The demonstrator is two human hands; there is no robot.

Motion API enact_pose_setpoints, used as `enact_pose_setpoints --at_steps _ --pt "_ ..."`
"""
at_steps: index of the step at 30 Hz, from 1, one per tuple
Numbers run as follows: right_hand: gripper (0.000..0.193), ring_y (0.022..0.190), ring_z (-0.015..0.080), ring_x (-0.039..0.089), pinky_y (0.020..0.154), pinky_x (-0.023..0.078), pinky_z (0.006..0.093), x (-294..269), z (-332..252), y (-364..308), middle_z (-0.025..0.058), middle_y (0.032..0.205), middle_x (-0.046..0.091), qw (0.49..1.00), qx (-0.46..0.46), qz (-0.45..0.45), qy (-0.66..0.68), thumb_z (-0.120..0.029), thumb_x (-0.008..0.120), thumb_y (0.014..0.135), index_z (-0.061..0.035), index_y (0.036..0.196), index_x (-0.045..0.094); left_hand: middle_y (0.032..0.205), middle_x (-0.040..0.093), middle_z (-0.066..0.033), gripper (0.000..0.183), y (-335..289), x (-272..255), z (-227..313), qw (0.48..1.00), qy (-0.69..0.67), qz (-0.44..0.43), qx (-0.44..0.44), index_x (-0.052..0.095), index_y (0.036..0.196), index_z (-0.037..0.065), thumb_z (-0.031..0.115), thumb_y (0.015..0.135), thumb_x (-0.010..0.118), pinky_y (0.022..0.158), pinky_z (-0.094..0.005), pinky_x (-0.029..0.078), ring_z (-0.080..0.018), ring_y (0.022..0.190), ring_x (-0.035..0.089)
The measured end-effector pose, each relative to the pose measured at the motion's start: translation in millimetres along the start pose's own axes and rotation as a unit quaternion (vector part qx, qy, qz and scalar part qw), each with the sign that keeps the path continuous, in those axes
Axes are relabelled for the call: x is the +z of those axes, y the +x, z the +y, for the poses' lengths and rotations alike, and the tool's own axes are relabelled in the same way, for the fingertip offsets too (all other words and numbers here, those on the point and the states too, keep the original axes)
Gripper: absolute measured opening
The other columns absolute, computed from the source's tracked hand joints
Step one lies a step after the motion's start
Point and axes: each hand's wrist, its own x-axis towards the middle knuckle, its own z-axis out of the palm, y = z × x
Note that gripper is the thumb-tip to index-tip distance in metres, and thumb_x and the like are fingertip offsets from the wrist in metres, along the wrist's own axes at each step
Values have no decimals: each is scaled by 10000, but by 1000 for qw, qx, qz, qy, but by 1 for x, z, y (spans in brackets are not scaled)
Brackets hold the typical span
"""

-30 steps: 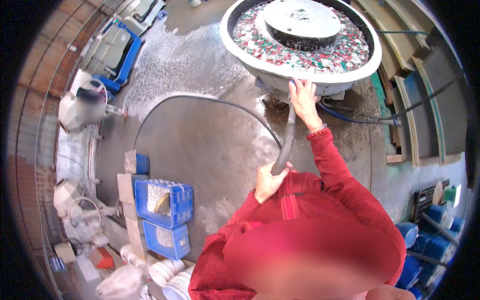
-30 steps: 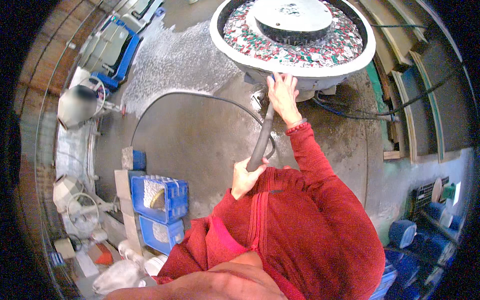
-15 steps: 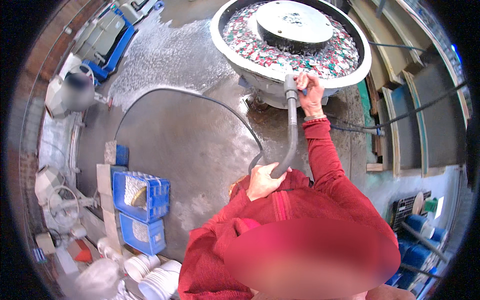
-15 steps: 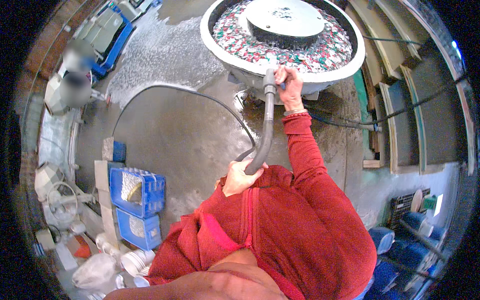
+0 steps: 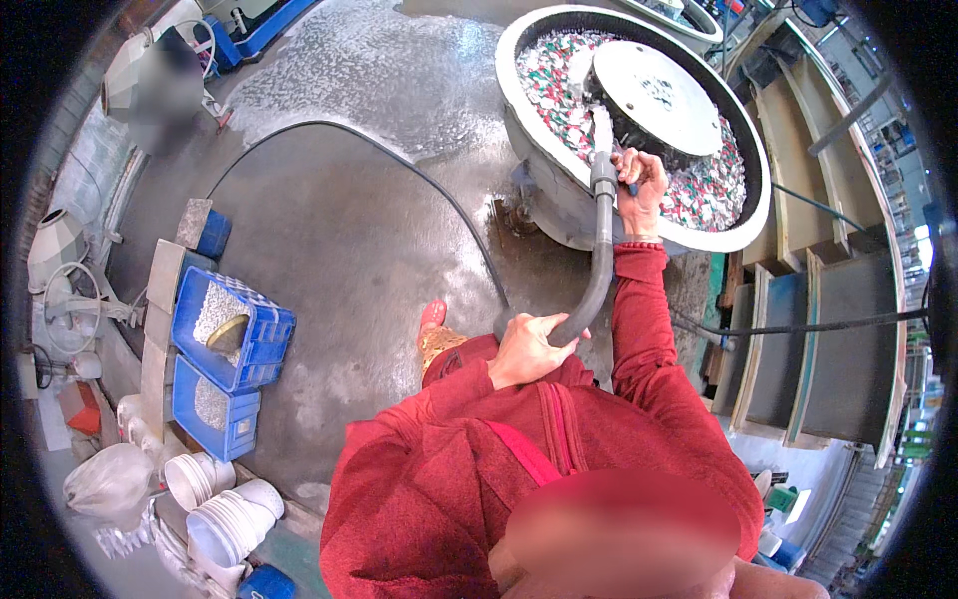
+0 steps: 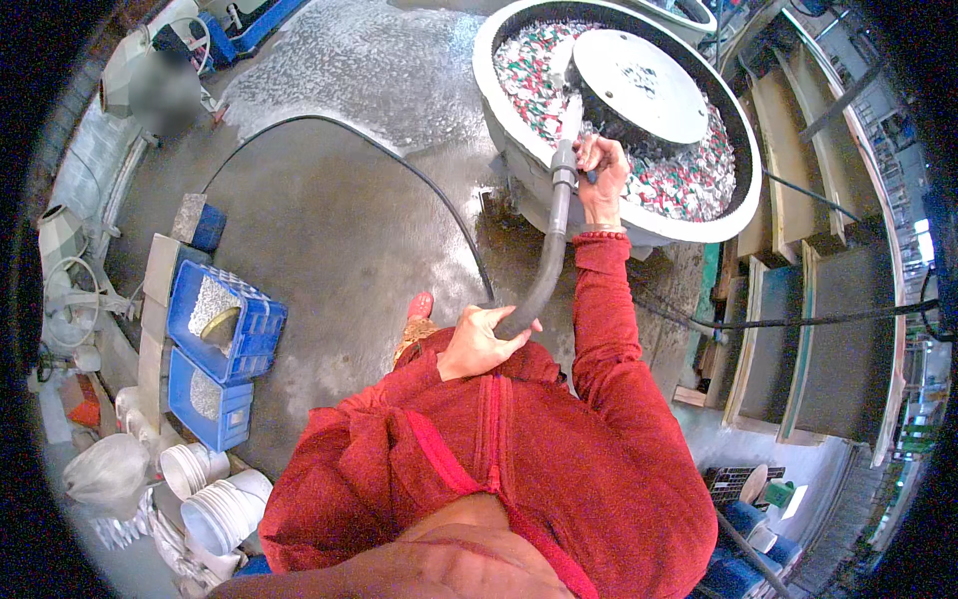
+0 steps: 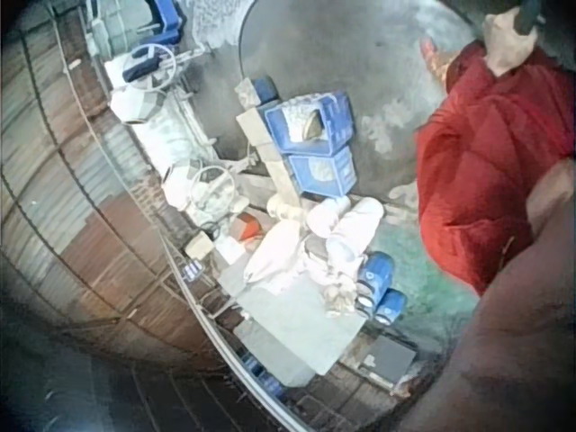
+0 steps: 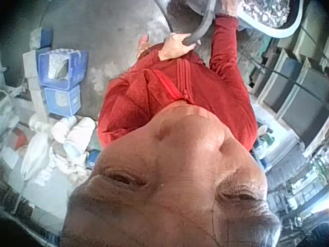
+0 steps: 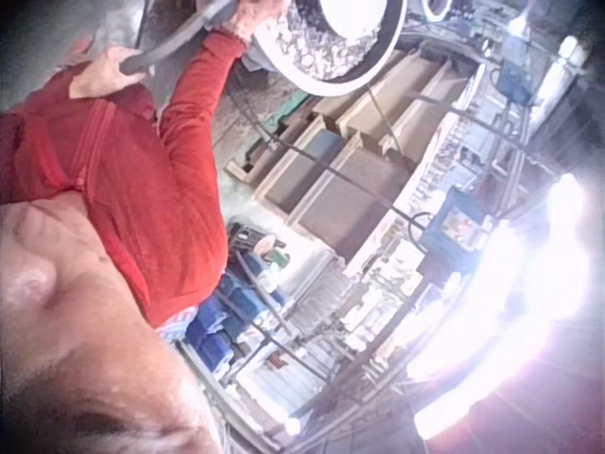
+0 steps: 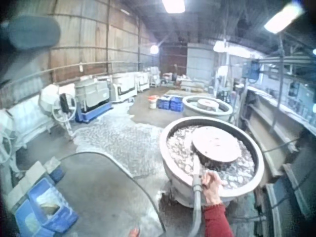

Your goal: The person is using a hose to spray water into a vibrating finishing machine bowl containing colorful parts. They move the hose to rinse the central plate and the circulating parts.

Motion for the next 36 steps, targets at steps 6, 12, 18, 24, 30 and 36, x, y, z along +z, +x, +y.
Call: enact_pose_setpoints --at_steps 6,12,18,24,30,36 --pt "359 499 169 427 728 411 301 12 48 38 54 466 400 998 -10 54 -35 -154 449 784 -111 441 354 747 659 -82 97 35 -62 -14 999 -24 -26 5 649 835 48 58 741 628 644 -259 481 -121 697 638" --pt "385 525 181 417 711 379 314 50 75 71 58 475 374 991 -21 113 -66 -145 447 788 -115 423 327 752 655 -77 77 63 -121 -32 997 -51 -52 30 640 818 42 56 743 626 665 -260 477 -115 718 633" --pt "222 764 141 550 698 404 274 62 120 81 80 902 632 869 -167 158 -439 -165 540 790 1 903 637 747 651 -54 88 80 -177 -43 994 -88 -62 24 640 819 43 35 736 614 679 -252 470 -94 707 605" --pt "139 630 199 520 581 508 439 119 128 79 48 744 489 936 157 309 -54 -156 585 746 -70 832 517 737 649 -49 82 78 -221 -52 992 -91 -84 38 638 816 42 26 742 607 671 -251 470 -76 705 595" --pt "213 713 239 561 710 493 590 133 138 93 120 791 534 957 165 239 16 -156 565 761 -29 919 499 680 616 -19 85 81 -240 -56 990 -110 -77 45 634 821 50 21 748 600 621 -233 454 -51 664 560" --pt "287 708 270 560 653 523 562 128 152 94 124 814 503 943 222 247 -23 -187 574 748 -31 958 456 656 599 16 70 86 -247 -55 986 -145 -77 -3 638 806 61 26 760 599 563 -215 427 -31 604 519"
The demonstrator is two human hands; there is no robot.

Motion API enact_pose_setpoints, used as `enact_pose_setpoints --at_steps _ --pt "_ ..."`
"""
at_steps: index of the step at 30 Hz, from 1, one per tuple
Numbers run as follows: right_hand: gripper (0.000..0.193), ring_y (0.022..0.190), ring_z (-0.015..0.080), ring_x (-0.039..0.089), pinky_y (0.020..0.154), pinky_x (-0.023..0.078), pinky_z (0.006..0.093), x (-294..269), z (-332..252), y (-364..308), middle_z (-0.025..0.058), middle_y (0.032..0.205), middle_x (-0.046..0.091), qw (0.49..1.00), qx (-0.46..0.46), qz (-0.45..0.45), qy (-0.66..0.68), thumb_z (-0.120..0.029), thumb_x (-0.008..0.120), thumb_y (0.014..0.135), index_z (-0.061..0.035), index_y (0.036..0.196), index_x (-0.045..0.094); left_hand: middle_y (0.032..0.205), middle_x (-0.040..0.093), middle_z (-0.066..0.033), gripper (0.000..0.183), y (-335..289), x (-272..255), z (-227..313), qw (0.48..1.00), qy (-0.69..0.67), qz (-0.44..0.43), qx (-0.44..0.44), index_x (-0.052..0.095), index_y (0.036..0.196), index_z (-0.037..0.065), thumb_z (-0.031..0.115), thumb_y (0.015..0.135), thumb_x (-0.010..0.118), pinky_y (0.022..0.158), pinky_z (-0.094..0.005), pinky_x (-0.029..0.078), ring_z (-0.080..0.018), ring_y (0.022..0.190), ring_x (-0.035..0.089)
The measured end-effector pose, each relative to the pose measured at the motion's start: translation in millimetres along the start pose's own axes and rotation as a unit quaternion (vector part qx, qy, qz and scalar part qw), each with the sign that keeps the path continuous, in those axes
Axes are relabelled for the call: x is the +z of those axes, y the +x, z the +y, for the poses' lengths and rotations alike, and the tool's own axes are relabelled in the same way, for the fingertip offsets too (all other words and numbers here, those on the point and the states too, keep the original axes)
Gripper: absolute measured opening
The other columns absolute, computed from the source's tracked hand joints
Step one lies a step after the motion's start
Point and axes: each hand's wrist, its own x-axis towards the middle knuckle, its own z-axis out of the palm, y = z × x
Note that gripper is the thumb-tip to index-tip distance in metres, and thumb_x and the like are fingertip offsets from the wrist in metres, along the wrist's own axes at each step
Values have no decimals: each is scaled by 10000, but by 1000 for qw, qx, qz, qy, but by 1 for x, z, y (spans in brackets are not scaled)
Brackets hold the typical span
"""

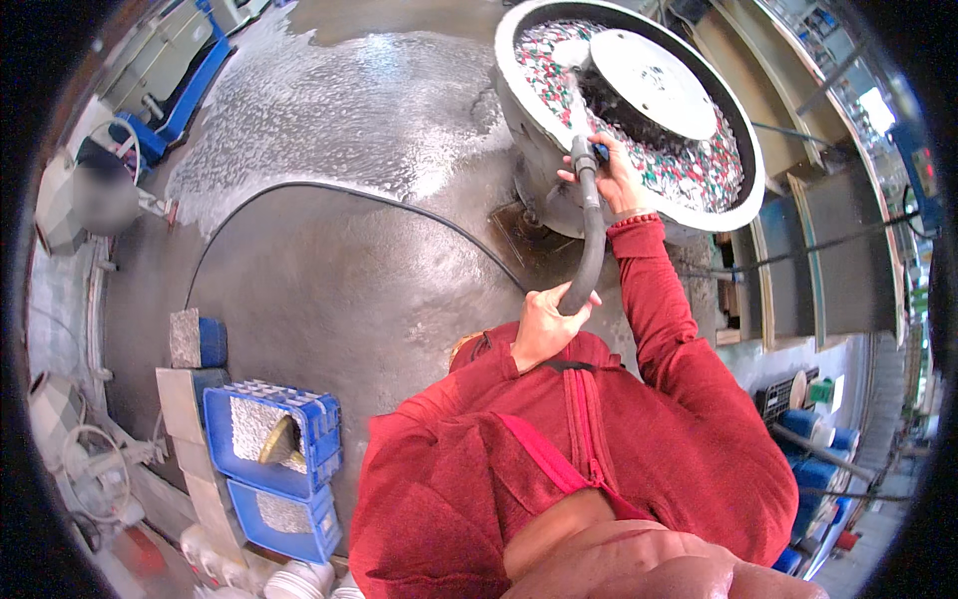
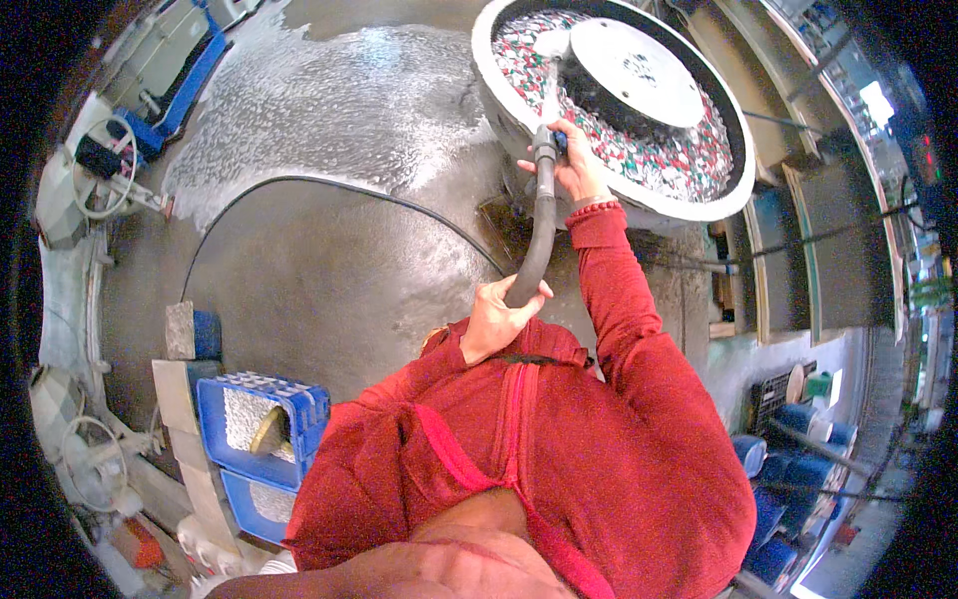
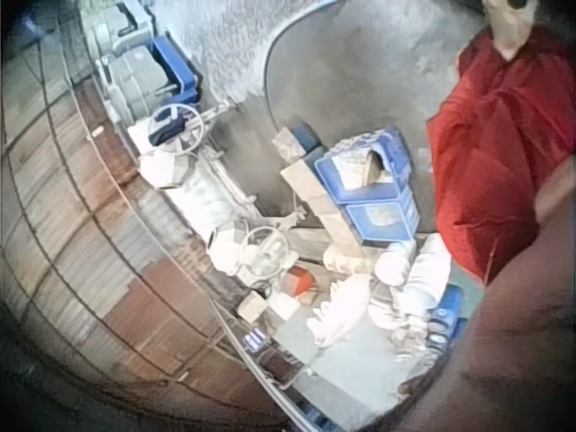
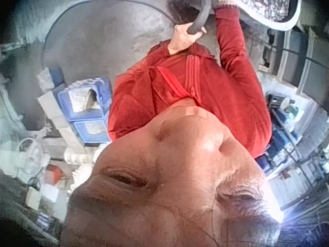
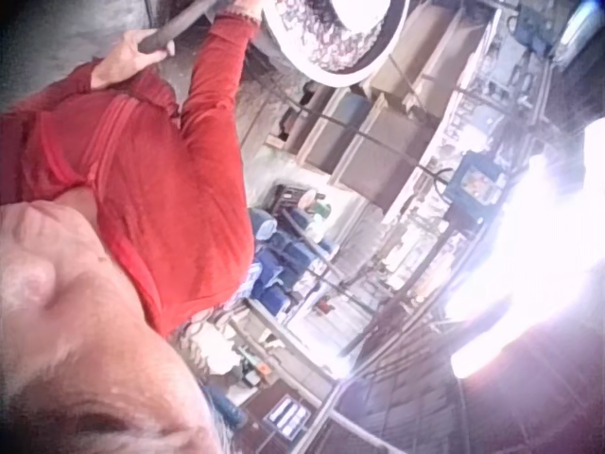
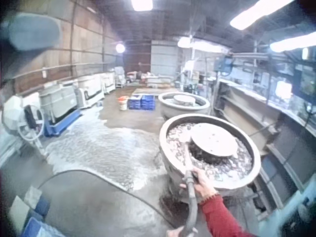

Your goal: The person is using a hose to spray water into a vibrating finishing machine bowl containing colorful parts. They move the hose to rinse the central plate and the circulating parts.

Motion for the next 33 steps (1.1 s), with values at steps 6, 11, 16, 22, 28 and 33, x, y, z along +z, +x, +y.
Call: enact_pose_setpoints --at_steps 6,11,16,22,28,33 --pt "314 668 349 594 521 535 438 -60 -6 -5 179 809 532 999 -13 38 2 -203 558 751 16 950 453 612 600 -19 92 12 15 -13 998 28 -20 46 636 802 55 15 726 604 524 -221 430 -35 566 543" --pt "317 630 311 586 500 518 425 -131 -32 -52 134 769 542 993 -63 86 56 -206 585 735 -19 954 454 672 643 -72 116 29 52 -16 991 72 -116 9 656 826 98 95 716 619 554 -260 469 -113 598 626" --pt "362 660 296 578 506 504 429 -165 -61 -91 135 837 544 974 -165 134 83 -184 609 707 -14 995 469 687 644 -21 98 37 83 -19 976 80 -203 11 644 835 42 54 743 611 571 -226 452 -46 622 571" --pt "377 718 333 568 515 488 399 -186 -82 -67 171 887 551 982 -136 117 64 -179 585 702 25 998 473 646 611 -20 54 48 111 -23 981 103 -159 48 625 802 36 52 755 603 558 -231 441 -42 602 543" --pt "217 625 282 536 482 473 431 -150 -74 -15 117 729 511 993 -89 58 59 -198 565 711 -50 843 477 698 641 -84 106 52 115 -29 993 60 -101 31 620 833 69 123 742 616 575 -288 475 -182 629 642" --pt "235 592 206 538 435 489 355 -112 -76 -14 93 724 514 996 -76 50 11 -181 563 708 -34 869 476 683 633 -73 132 49 111 -17 995 20 -95 12 604 807 27 157 785 603 572 -260 454 -119 603 600"
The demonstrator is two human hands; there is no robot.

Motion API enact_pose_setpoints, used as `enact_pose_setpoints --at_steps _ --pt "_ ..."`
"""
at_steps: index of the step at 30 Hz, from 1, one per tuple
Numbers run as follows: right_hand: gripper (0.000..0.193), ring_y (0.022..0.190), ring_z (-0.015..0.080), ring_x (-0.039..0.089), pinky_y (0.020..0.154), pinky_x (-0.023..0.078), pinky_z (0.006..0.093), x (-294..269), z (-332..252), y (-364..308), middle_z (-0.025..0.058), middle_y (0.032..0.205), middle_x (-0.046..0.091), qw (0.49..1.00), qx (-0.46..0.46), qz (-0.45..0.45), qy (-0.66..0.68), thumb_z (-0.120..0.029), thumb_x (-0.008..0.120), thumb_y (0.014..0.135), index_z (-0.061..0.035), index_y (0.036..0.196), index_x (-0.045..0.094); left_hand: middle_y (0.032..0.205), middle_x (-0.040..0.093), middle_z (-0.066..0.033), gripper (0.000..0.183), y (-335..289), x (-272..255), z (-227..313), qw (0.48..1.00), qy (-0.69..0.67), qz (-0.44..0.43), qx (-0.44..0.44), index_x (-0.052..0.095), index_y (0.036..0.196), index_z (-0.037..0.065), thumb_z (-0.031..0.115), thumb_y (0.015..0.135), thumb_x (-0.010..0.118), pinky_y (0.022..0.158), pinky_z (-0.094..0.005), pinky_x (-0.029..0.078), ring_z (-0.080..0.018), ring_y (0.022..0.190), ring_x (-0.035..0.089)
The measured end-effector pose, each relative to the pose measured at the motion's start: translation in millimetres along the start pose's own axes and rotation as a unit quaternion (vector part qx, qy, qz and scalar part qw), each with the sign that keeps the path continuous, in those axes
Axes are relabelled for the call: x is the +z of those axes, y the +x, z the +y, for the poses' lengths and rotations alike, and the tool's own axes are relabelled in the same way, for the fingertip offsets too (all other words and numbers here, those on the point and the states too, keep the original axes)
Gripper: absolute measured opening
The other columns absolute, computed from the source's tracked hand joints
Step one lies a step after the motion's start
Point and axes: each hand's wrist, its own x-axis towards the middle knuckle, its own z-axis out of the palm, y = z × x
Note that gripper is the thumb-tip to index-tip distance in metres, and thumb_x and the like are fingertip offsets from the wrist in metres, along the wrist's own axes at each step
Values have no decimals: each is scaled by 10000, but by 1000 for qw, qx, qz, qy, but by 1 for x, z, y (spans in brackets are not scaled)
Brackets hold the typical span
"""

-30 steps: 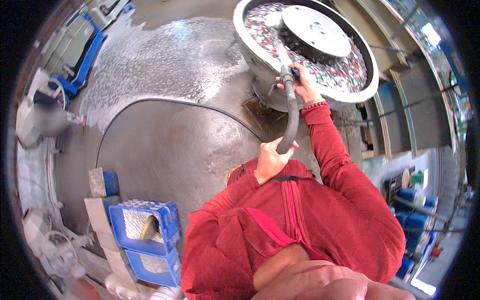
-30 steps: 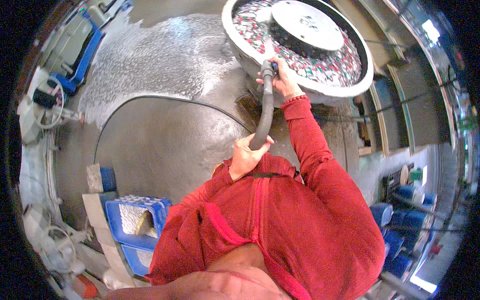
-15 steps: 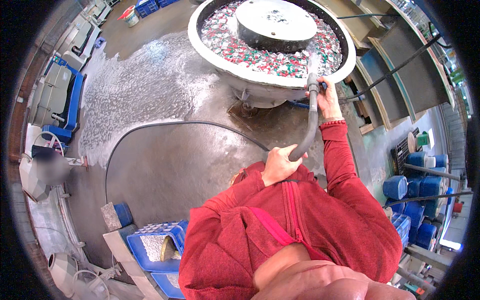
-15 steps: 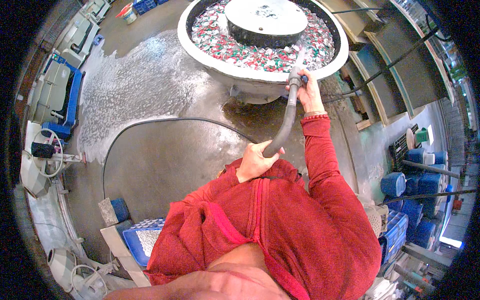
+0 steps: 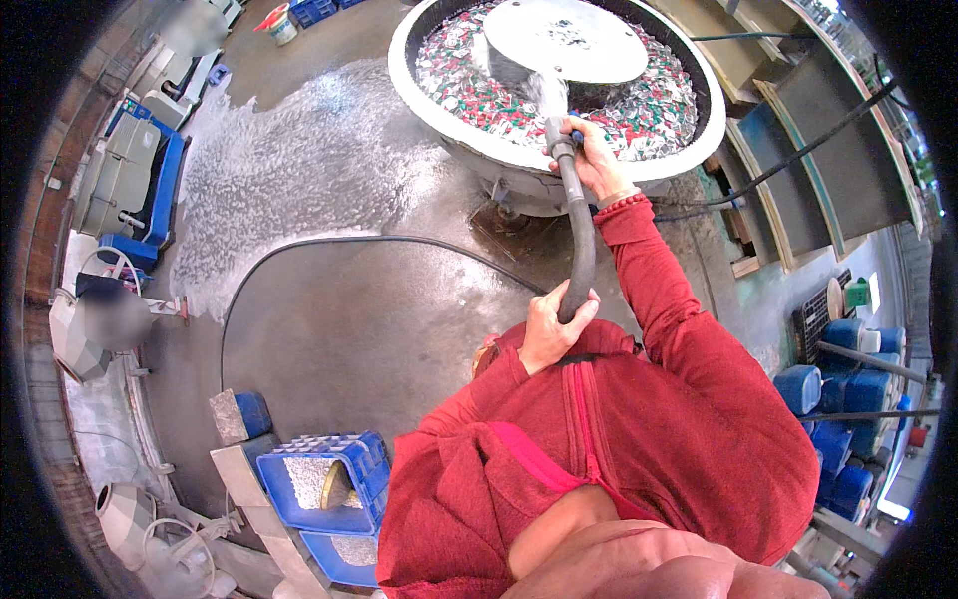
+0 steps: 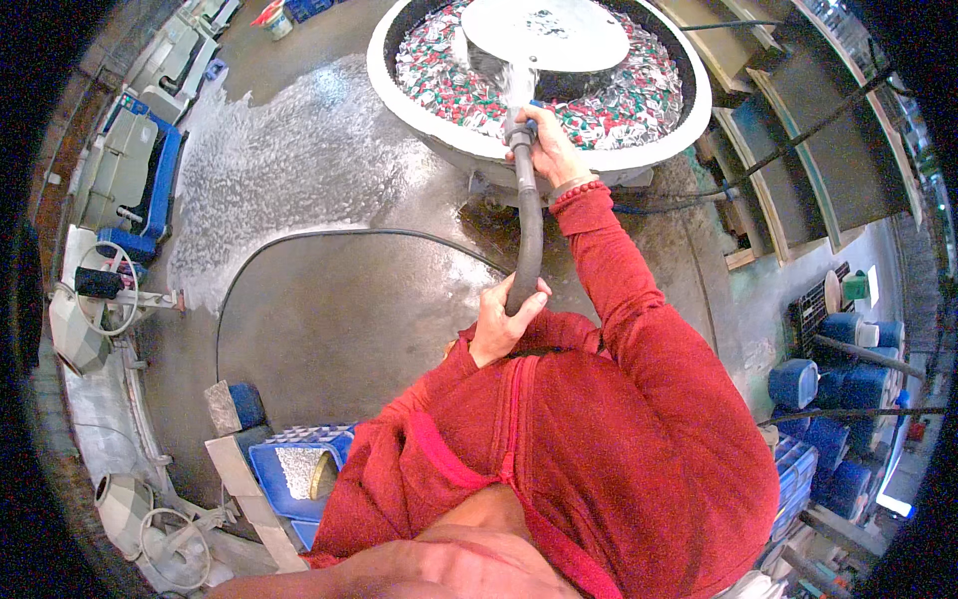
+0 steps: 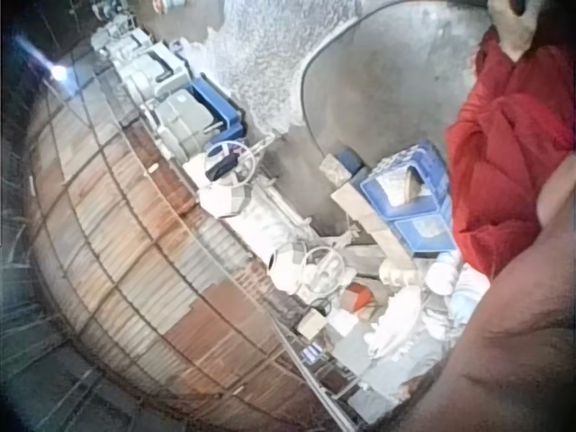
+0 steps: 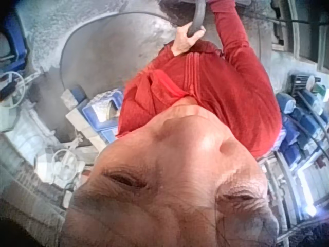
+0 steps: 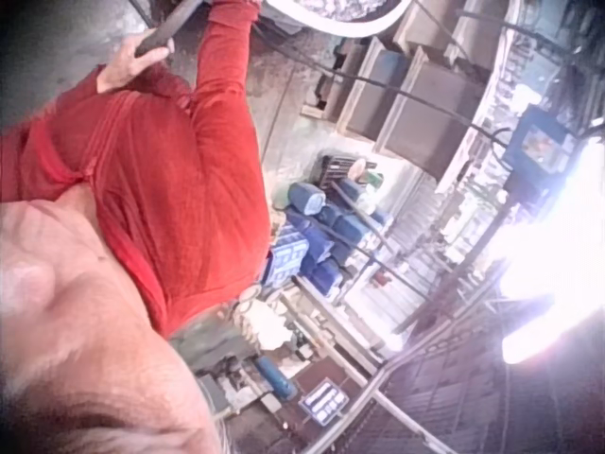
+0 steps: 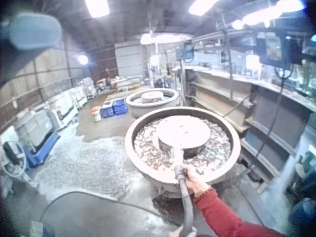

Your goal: The person is using a hose to spray water into a vibrating finishing machine bowl containing colorful parts. They move the hose to rinse the central plate and the circulating parts.

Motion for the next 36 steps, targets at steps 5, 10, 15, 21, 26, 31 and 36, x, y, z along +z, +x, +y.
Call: enact_pose_setpoints --at_steps 5,10,15,21,26,31,36 --pt "315 601 259 558 446 487 383 -55 -5 -2 111 755 520 999 -5 26 23 -205 565 697 -21 931 464 669 622 -81 221 10 17 -5 998 -6 -38 -59 613 819 31 240 847 547 554 -266 435 -137 583 588" --pt "272 634 257 556 470 483 382 -108 -41 -30 126 727 520 993 -48 59 89 -176 554 708 -10 904 464 679 624 -103 251 22 52 -6 995 38 -84 -32 624 829 41 275 859 539 567 -288 447 -201 600 616" --pt "310 665 259 580 526 498 391 -123 -67 -44 110 776 542 994 -81 37 59 -194 591 708 -28 953 498 731 626 -188 417 23 73 -16 993 73 -94 -12 622 920 -21 379 811 574 619 -346 474 -305 701 634" --pt "318 691 340 548 493 470 365 -117 -32 -25 175 846 509 998 -20 0 56 -151 538 706 26 956 452 710 635 -130 253 11 65 -20 988 145 43 41 641 849 52 292 772 633 607 -313 470 -227 644 636" --pt "286 724 357 544 500 477 343 -33 9 8 169 854 525 993 117 -34 11 -149 542 709 28 910 443 730 647 -116 267 -10 18 4 987 121 100 -16 636 856 62 287 718 676 621 -320 480 -233 674 647" --pt "306 712 336 562 488 493 334 63 32 19 189 844 530 985 100 -101 -97 -137 539 713 48 942 455 730 638 -138 285 -24 -19 -6 973 59 218 47 638 894 60 274 706 656 612 -343 491 -273 656 635" --pt "278 677 300 558 489 494 383 114 37 11 160 799 513 976 44 -164 -133 -145 530 737 35 929 441 763 656 -82 152 -41 -51 -6 967 45 235 85 639 877 61 133 744 655 637 -280 488 -149 680 641"
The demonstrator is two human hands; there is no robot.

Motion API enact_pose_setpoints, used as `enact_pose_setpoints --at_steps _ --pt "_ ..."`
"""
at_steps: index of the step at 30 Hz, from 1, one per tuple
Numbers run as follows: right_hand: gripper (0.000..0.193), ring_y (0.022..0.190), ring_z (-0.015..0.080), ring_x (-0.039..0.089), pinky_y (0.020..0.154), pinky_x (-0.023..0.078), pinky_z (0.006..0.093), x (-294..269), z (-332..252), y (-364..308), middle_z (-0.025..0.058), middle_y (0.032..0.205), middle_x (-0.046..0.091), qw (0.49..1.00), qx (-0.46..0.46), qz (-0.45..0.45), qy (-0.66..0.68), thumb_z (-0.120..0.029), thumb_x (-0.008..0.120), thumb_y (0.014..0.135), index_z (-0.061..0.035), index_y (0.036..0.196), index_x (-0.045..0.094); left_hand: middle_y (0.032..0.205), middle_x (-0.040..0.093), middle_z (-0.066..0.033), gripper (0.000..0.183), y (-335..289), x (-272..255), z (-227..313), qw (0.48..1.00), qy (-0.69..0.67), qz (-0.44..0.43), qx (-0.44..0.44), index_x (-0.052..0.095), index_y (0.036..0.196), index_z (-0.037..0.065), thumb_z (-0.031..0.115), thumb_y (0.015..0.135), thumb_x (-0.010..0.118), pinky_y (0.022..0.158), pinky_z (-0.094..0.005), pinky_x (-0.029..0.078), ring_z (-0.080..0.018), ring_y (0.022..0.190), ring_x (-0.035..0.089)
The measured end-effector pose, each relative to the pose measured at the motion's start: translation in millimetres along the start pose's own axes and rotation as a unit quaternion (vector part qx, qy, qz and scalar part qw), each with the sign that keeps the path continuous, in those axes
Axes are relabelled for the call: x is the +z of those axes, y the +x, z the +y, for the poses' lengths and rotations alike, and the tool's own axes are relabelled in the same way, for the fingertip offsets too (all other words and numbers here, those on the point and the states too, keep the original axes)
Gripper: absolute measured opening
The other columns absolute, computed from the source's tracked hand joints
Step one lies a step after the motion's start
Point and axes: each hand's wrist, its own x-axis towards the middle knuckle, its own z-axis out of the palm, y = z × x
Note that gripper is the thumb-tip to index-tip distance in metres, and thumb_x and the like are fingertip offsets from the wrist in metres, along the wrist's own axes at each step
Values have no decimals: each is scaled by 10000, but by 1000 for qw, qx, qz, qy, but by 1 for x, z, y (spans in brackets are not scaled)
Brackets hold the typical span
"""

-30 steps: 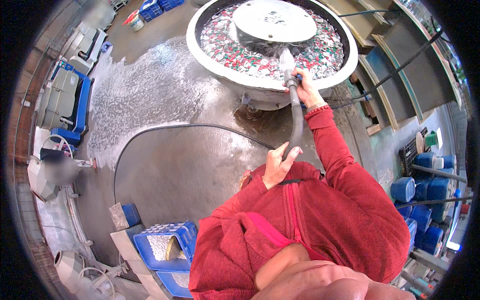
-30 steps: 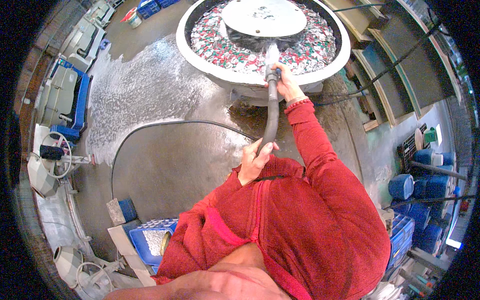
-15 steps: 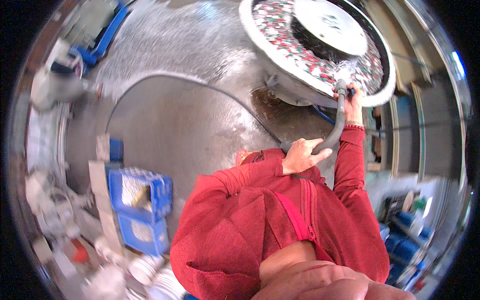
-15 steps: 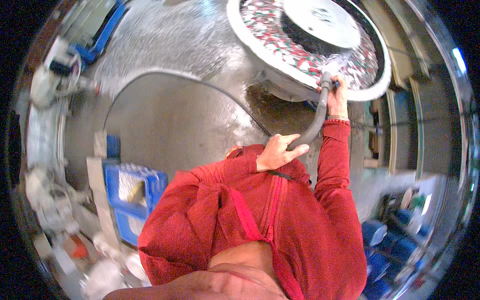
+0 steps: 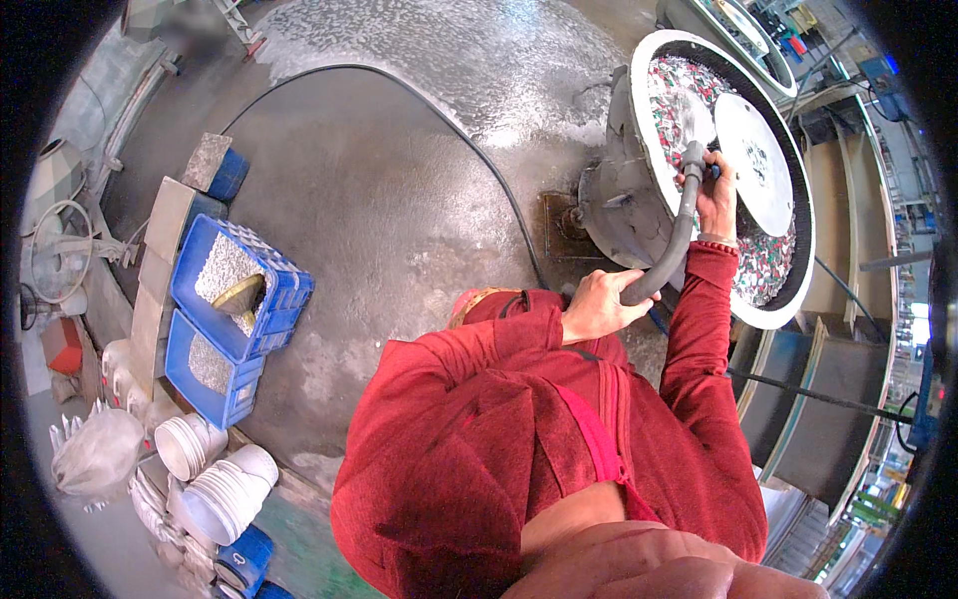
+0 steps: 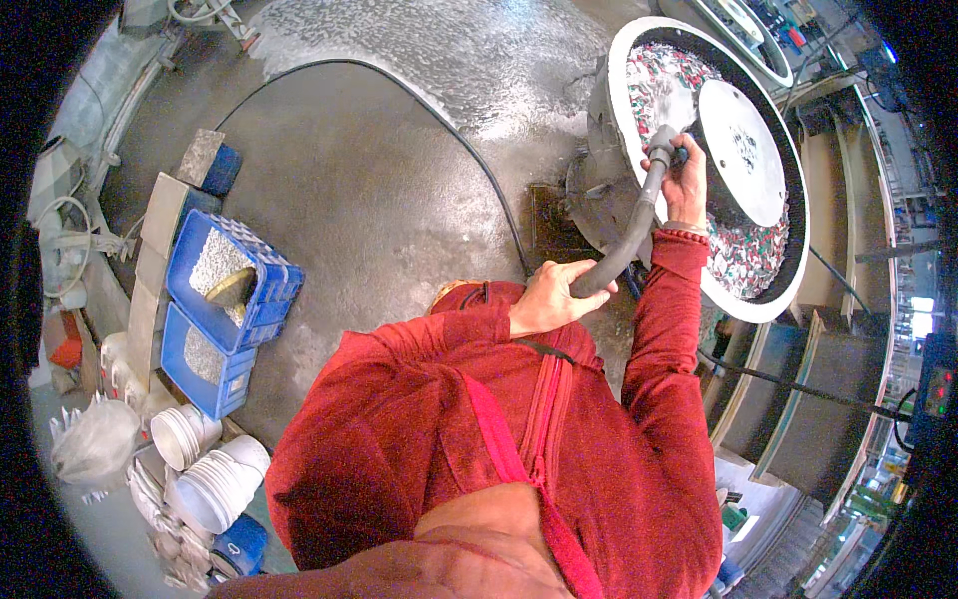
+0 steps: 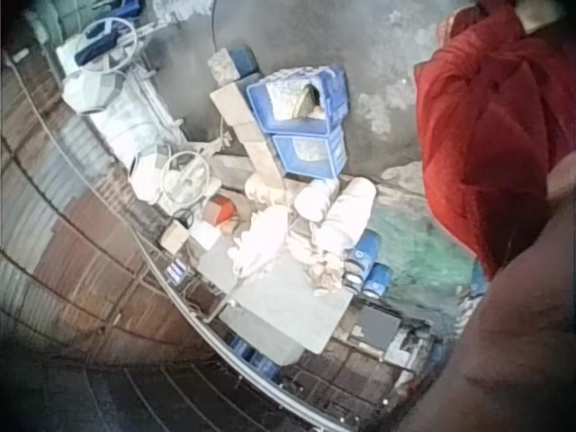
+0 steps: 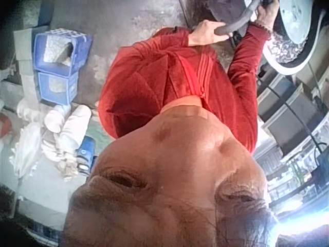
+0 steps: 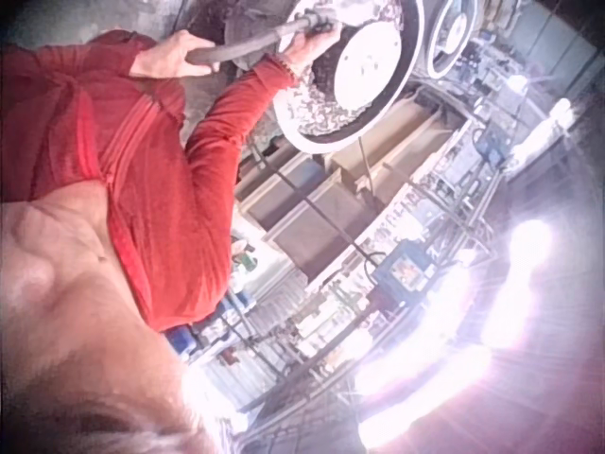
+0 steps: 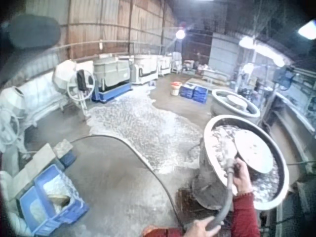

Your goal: The person is using a hose to spray water into a vibrating finishing machine bowl containing colorful parts. They move the hose to rinse the central plate and the circulating parts.

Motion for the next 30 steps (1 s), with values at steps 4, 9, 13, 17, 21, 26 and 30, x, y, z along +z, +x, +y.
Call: enact_pose_setpoints --at_steps 4,9,13,17,21,26,30 --pt "328 694 309 574 493 499 378 11 7 0 185 806 519 999 -5 37 -19 -157 533 728 56 958 437 749 651 -65 133 2 -20 -4 999 -23 -1 23 638 869 57 113 748 650 629 -260 481 -112 670 622" --pt "311 630 330 569 461 514 391 -2 28 13 173 781 514 994 40 87 46 -147 535 708 35 938 432 730 635 -22 109 13 -34 -3 997 -43 -55 -21 630 847 49 95 749 644 644 -231 458 -58 683 574" --pt "273 607 297 569 432 517 376 6 19 13 155 780 519 994 12 103 32 -145 551 701 23 895 456 734 614 -5 86 20 -34 -6 993 -81 -82 -33 619 835 37 51 751 631 643 -241 452 -68 690 554" --pt "241 628 270 569 455 515 388 22 7 10 137 764 521 995 -29 99 14 -159 547 709 12 867 483 726 607 8 80 23 -36 -8 991 -87 -98 -41 619 830 40 45 751 632 635 -224 442 -48 683 540" --pt "278 626 267 558 460 510 385 -7 19 12 140 762 515 991 -4 128 47 -174 550 709 0 905 459 694 589 31 64 29 -33 -7 984 -108 -114 -85 625 822 46 49 758 632 592 -210 423 -31 644 515" --pt "283 612 285 544 456 489 394 -46 37 -6 137 750 497 984 7 152 88 -177 545 704 -31 916 428 640 572 43 53 34 -26 -7 982 -83 -141 -96 636 811 54 56 758 635 556 -207 410 -25 604 502" --pt "312 640 350 568 463 503 393 -89 44 -26 180 786 522 974 -6 176 143 -161 539 696 14 930 431 633 576 43 66 37 -14 -5 970 -60 -199 -122 642 818 54 64 752 642 563 -207 417 -25 602 506"
